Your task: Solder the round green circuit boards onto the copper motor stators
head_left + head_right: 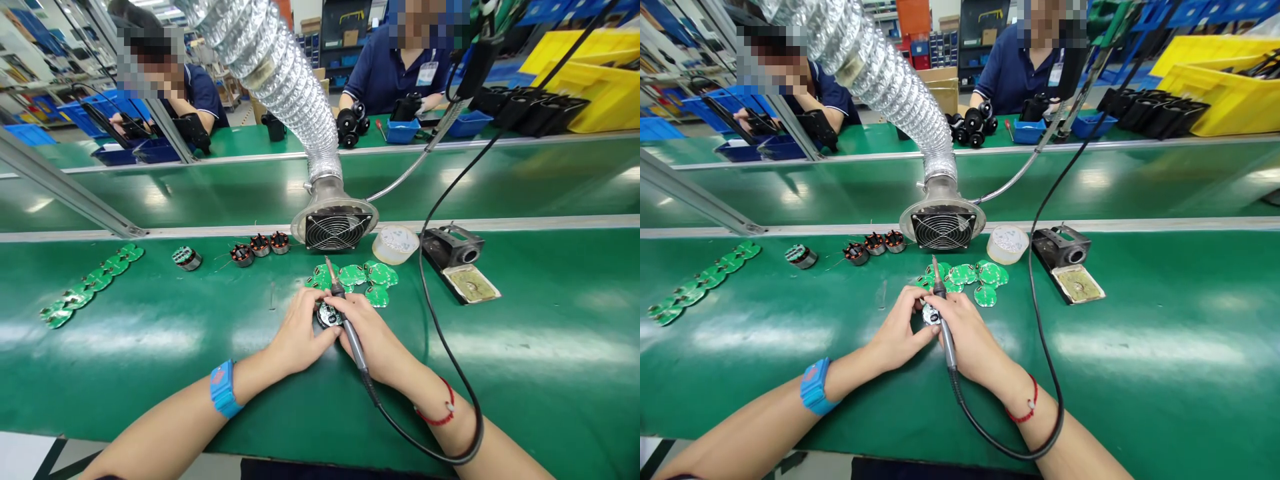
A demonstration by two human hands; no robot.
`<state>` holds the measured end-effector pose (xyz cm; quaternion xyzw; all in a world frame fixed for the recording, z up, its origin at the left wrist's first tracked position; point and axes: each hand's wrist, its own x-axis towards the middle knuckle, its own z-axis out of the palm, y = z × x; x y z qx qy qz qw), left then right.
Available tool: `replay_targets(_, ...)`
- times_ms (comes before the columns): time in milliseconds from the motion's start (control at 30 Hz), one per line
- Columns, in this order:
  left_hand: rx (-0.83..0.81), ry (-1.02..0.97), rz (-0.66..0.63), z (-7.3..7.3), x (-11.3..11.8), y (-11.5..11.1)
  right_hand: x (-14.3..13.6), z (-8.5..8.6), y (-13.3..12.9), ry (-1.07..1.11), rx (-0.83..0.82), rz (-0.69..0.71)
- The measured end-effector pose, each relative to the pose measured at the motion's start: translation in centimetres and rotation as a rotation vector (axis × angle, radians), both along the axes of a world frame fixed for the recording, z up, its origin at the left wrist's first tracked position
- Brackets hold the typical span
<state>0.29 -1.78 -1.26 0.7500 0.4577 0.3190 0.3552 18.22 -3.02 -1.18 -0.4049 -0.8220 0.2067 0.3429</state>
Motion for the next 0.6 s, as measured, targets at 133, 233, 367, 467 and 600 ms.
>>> replay_targets(133, 0.053, 0.046, 0.019, -0.2, 0.7, 0.2, 0.0, 0.1, -0.1, 0.008, -0.023, 0.009)
replay_targets(233, 0.057, 0.097, -0.009, 0.0, 0.6, 0.4, 0.1, -0.4, -0.1, 0.068, -0.067, -0.039)
replay_targets(367, 0.067, 0.177, -0.085, 0.3, 0.1, 0.6, 0.2, -1.2, 0.1, 0.124, -0.142, -0.201)
replay_targets(467, 0.079, 0.208, -0.123, 0.5, -0.4, 0.6, 0.1, -1.5, 0.2, 0.154, -0.165, -0.208)
replay_targets(600, 0.078, 0.204, -0.137, 0.4, -0.9, 0.6, -0.2, -1.2, 0.3, 0.185, -0.225, -0.150)
